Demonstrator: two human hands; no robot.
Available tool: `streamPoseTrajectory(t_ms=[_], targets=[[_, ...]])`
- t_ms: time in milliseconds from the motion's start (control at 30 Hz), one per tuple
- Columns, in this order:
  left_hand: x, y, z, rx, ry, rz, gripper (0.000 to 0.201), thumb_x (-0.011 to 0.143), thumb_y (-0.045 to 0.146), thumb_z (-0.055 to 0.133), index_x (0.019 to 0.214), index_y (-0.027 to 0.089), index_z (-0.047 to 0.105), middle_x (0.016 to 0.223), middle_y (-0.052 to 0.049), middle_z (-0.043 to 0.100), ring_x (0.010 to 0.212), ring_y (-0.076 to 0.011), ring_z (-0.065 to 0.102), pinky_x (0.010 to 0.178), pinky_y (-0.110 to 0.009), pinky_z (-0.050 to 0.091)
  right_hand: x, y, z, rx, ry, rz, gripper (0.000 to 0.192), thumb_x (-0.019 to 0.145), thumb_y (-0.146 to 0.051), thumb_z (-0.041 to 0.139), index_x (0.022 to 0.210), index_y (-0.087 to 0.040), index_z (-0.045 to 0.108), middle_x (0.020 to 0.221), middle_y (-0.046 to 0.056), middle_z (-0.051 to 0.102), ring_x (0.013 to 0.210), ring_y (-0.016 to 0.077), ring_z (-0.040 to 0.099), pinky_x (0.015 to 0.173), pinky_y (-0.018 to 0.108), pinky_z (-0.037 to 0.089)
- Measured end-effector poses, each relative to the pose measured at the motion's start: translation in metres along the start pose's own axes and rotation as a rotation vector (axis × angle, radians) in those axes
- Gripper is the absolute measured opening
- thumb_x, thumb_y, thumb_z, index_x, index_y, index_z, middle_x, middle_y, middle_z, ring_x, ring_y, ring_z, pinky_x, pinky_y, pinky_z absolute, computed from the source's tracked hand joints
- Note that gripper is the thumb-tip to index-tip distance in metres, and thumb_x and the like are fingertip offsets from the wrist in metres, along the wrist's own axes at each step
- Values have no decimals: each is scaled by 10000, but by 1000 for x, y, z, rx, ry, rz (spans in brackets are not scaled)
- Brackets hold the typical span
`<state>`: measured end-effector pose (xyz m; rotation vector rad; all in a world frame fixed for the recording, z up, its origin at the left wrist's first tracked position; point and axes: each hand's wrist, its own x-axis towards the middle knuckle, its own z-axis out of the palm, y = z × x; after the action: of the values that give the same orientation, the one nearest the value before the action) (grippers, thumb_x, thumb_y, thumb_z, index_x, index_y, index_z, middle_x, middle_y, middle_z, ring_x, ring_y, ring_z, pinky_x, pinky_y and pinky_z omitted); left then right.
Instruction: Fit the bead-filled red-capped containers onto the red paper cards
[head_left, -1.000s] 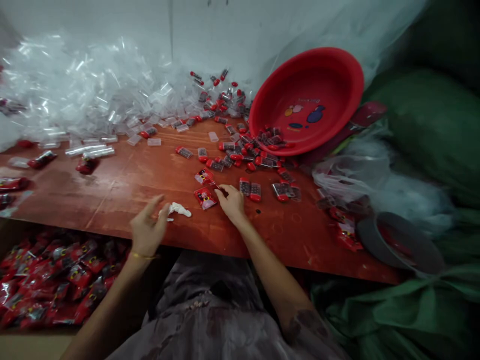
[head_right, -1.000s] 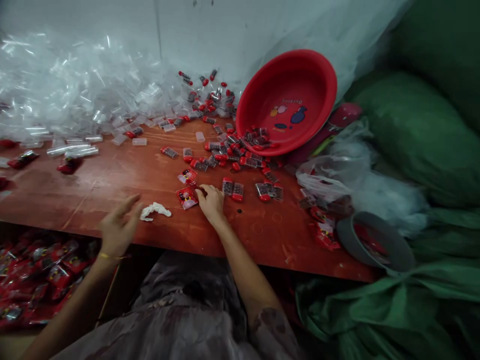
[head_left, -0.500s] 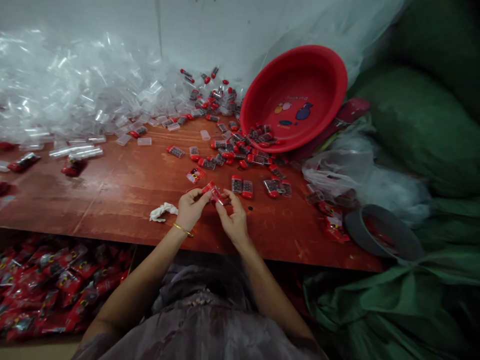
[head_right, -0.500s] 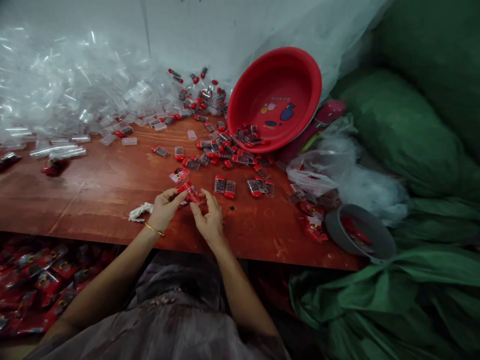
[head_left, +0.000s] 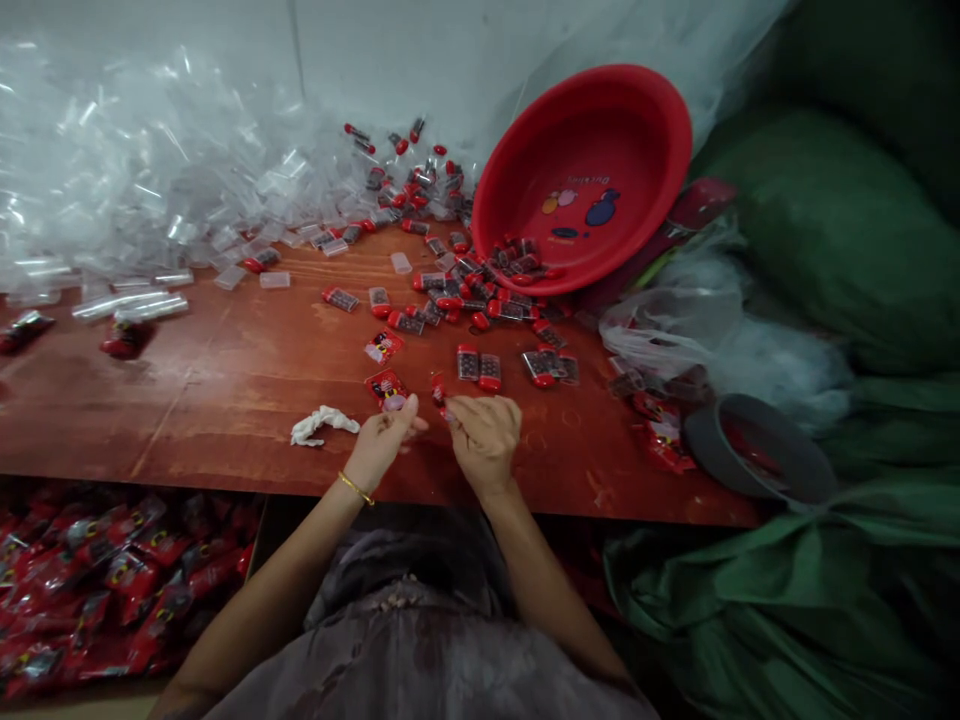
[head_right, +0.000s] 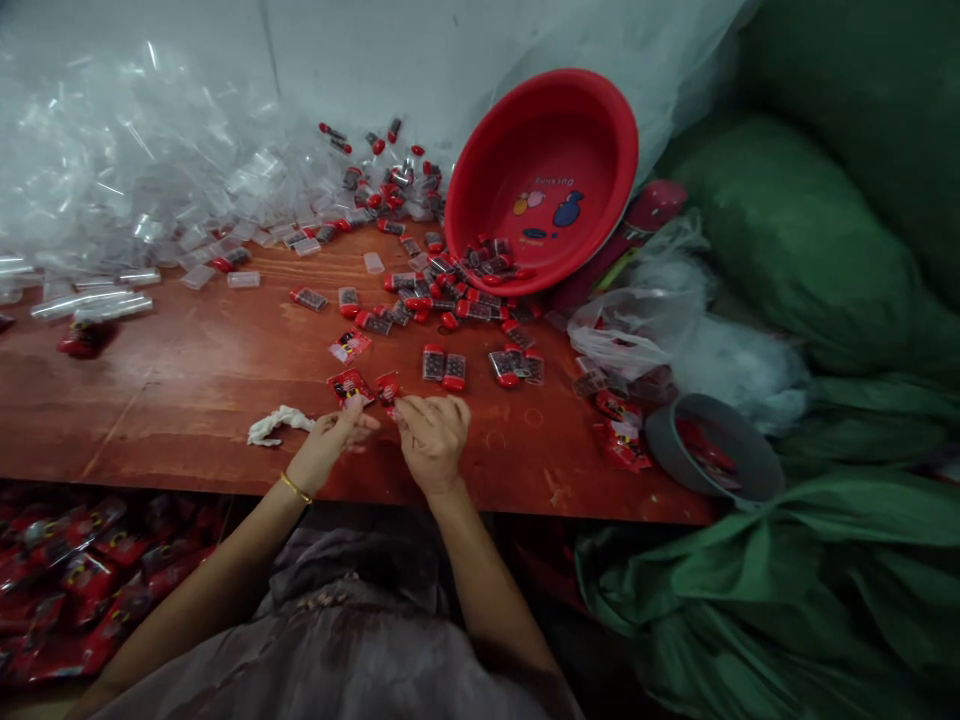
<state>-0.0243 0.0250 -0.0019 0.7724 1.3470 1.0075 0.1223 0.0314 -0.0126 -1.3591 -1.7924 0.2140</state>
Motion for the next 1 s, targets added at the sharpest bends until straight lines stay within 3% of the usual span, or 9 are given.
streamPoseTrajectory(t_ms=[133, 267, 400, 467, 533, 667, 767, 900, 1000], targets=[[-1, 2, 4, -78, -20, 94, 522, 577, 636, 675, 668, 122, 677, 617, -33, 633, 607, -132, 563, 553, -232, 442, -4, 2, -4, -228, -141, -150, 259, 892, -261, 479, 931, -356, 716, 959, -28, 731, 910, 179, 604, 1020, 460, 210], [5, 1, 1, -134, 23, 152, 420, 551, 508, 750, 765, 149, 707, 712, -14, 677, 628, -129, 567, 606, -242, 463, -10, 1, 0, -197, -147, -82, 294, 880, -258, 451, 1045, -346, 677, 1082, -3, 694, 1028, 206, 573, 1053, 476, 203], [5, -3, -7, -32, 31, 254, 328, 669, 445, 684, 808, 150, 721, 771, -40, 709, 683, -162, 600, 673, -267, 473, -11, 2, 6, 247, -78, 173, 378, 899, -330, 368, 1175, -212, 599, 1166, 91, 641, 1053, 218, 581, 931, 404, 424], [4, -5, -9, 63, 24, 316, 281, 696, 411, 669, 826, 169, 730, 798, -41, 719, 748, -187, 616, 714, -273, 473, -9, 2, 9, 512, -168, 287, 368, 906, -377, 365, 1079, -202, 638, 1017, 76, 692, 923, 202, 631, 814, 352, 493], [3, -8, -9, 146, 31, 331, 239, 695, 395, 675, 799, 188, 735, 758, -28, 716, 750, -194, 619, 704, -266, 473, -7, 1, 11, 610, -244, 354, 313, 876, -406, 440, 902, -202, 676, 829, 41, 709, 772, 181, 642, 727, 312, 507], [3, -14, -6, 178, 74, 351, 230, 708, 397, 670, 766, 184, 735, 725, -11, 705, 720, -172, 616, 694, -250, 469, -3, -5, 16, 414, -208, 308, 311, 860, -402, 478, 666, -196, 607, 629, 4, 633, 598, 142, 573, 600, 258, 461], [5, -13, -4, -12, 72, 266, 296, 668, 433, 702, 797, 168, 732, 758, -19, 709, 707, -154, 611, 699, -256, 479, -1, -10, 18, 236, -201, 190, 360, 897, -405, 413, 637, -202, 559, 611, 7, 594, 594, 147, 545, 599, 268, 433], [8, -5, -8, -254, 74, 29, 438, 497, 475, 799, 763, 137, 719, 704, -29, 692, 599, -121, 588, 605, -252, 494, 15, -7, 19, 191, -272, 104, 349, 908, -405, 372, 731, -210, 600, 712, 19, 651, 707, 165, 589, 712, 285, 445], [11, 3, -14, -333, 162, 3, 491, 408, 461, 838, 749, 131, 712, 708, -33, 693, 586, -110, 595, 573, -232, 488, 40, 11, 20, 61, -220, 141, 376, 894, -436, 379, 965, -156, 622, 911, 110, 671, 876, 241, 578, 826, 386, 402]])
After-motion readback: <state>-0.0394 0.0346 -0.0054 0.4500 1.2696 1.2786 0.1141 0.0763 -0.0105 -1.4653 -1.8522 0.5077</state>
